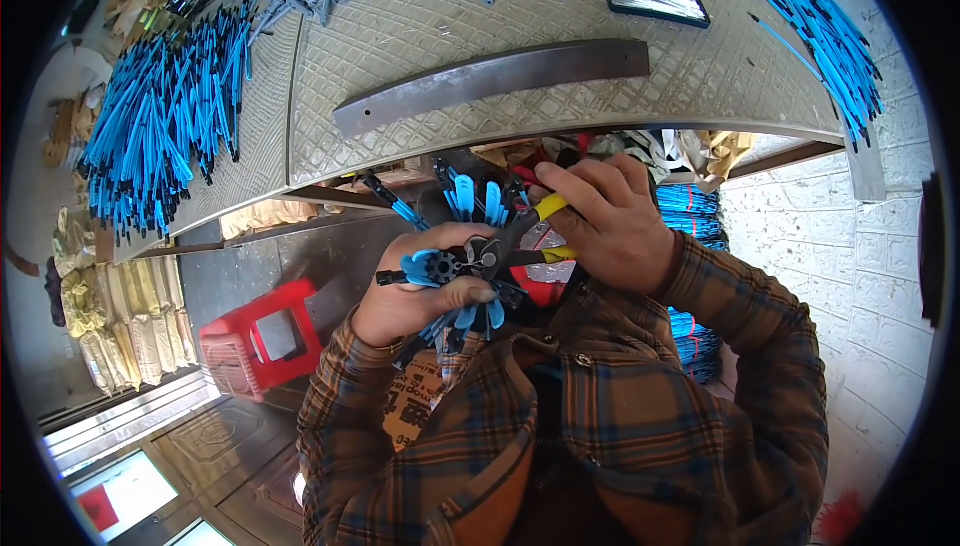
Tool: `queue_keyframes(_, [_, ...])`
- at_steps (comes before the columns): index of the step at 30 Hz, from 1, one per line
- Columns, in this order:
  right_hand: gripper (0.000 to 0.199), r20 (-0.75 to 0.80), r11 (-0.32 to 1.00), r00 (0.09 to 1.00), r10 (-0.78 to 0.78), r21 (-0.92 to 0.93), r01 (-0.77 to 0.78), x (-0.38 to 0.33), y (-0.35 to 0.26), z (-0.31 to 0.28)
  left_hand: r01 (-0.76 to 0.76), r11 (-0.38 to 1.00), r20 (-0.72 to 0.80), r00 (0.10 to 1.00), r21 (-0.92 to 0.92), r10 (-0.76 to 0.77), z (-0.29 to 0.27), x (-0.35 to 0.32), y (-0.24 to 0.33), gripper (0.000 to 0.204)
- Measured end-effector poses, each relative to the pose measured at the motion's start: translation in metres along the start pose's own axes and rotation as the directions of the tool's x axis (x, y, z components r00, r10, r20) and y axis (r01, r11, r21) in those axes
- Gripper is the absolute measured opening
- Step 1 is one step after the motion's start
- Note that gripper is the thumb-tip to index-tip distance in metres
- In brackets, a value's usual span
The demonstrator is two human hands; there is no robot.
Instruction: The person bundles groups of blue wires together using red ties, then trims the excess tie material with wire cutters.
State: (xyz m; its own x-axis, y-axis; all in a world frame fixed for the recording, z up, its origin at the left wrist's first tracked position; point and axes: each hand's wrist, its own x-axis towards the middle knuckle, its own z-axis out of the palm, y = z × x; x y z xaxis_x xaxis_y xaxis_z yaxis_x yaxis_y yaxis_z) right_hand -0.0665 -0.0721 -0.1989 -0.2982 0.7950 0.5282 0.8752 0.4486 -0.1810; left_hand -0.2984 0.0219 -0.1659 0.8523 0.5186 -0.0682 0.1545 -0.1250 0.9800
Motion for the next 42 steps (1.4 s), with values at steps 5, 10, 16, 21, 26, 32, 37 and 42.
queue_keyframes(5, [0.023, 0.012, 0.998, 0.998, -0.063, -0.001, 0.063, -0.001, 0.005, -0.004, 0.036, 0.999, 0.007, 0.999, -0.026, -0.036, 0.001, 0.000, 0.001, 0.044])
queue_keyframes(10, [0.022, 0.052, 0.997, 0.996, -0.076, 0.018, 0.075, -0.002, 0.007, -0.013, 0.046, 0.998, 0.002, 0.999, -0.038, -0.046, 0.004, 0.001, 0.002, 0.044])
queue_keyframes(16, [0.027, 0.386, 0.988, 0.921, -0.054, 0.155, -0.007, -0.003, 0.004, -0.028, 0.099, 0.995, -0.021, 0.995, -0.009, -0.099, 0.002, -0.005, -0.001, 0.050])
queue_keyframes(21, [0.045, 0.750, 0.079, 0.623, -0.224, 0.651, -0.755, -0.083, 0.002, 0.039, 0.042, 0.978, 0.179, 0.981, 0.206, -0.079, 0.004, 0.004, 0.015, 0.049])
queue_keyframes(26, [0.062, 0.670, -0.173, 0.665, -0.329, 0.650, -0.740, -0.065, 0.010, 0.025, -0.099, 0.983, 0.195, 0.978, 0.157, 0.068, 0.006, 0.001, 0.001, 0.044])
queue_keyframes(32, [0.071, 0.546, 0.734, 0.832, -0.095, 0.603, -0.313, -0.032, 0.023, -0.024, 0.087, 0.989, 0.094, 0.991, 0.119, -0.098, 0.005, 0.007, 0.008, 0.037])
queue_keyframes(37, [0.063, 0.804, -0.207, 0.448, -0.391, 0.397, -0.894, -0.050, 0.013, -0.016, -0.049, 0.986, 0.165, 0.986, 0.161, 0.022, 0.003, 0.010, 0.002, 0.040])
queue_keyframes(42, [0.051, 0.786, 0.220, 0.583, -0.206, 0.617, -0.755, -0.021, 0.015, -0.035, 0.063, 0.998, 0.049, 0.997, 0.007, -0.063, 0.006, 0.004, 0.000, 0.043])
